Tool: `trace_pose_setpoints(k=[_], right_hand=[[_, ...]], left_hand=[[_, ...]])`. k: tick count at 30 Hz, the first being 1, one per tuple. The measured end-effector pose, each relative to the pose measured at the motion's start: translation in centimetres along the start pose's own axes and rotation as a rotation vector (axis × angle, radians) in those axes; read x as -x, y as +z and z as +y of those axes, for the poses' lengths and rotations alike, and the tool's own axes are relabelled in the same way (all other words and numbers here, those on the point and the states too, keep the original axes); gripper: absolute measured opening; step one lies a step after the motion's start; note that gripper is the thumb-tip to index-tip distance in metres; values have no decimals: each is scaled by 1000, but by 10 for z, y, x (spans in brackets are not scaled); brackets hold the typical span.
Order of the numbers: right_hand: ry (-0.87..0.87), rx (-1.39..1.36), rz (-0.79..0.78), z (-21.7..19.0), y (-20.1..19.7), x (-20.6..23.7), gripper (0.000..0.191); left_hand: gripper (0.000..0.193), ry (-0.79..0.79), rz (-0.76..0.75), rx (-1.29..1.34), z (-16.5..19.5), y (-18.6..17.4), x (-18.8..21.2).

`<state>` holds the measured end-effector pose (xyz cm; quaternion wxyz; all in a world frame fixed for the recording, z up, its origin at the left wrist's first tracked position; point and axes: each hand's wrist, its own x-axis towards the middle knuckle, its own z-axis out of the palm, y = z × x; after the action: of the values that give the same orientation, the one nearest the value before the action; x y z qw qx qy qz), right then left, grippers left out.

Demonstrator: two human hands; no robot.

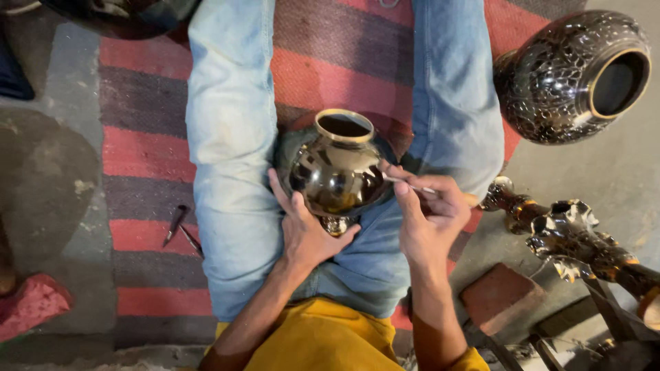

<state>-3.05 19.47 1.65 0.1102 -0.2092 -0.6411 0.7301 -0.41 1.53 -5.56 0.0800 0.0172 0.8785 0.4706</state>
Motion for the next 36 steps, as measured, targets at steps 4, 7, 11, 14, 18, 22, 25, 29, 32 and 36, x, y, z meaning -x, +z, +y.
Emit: trace_pose_setpoints(k=[4,7,11,14,18,22,25,29,32,36], right_hand=[[4,14,-27,-27,6,-9,12],[-1,112,-49,-47,8,-17,12],[-6,372,-90,-55,16,-17,12],[11,498,-70,-54,20,-15,12],[4,451,-12,-53,22,-16,14],[30,453,-25,-53,20,-22,12],[40,487,-81,-51,21,-23,10],[95,531,-113,-43,30,-24,10],[100,554,-106,-39,37,-26,11],[110,650,-79,-44,46,-27,11]], left_hand=[[156,149,81,50,2,3,4],[162,166,79,74,2,6,3],[157,130,41,123,-1,6,3],[159,168,13,71,-3,7,3],[159,147,15,96,-2,10,4],[159,152,21,114,-2,9,5],[158,142,18,125,1,10,8],[157,160,79,74,6,13,12],[155,108,85,16,9,12,18],[155,106,90,-21,8,12,21]])
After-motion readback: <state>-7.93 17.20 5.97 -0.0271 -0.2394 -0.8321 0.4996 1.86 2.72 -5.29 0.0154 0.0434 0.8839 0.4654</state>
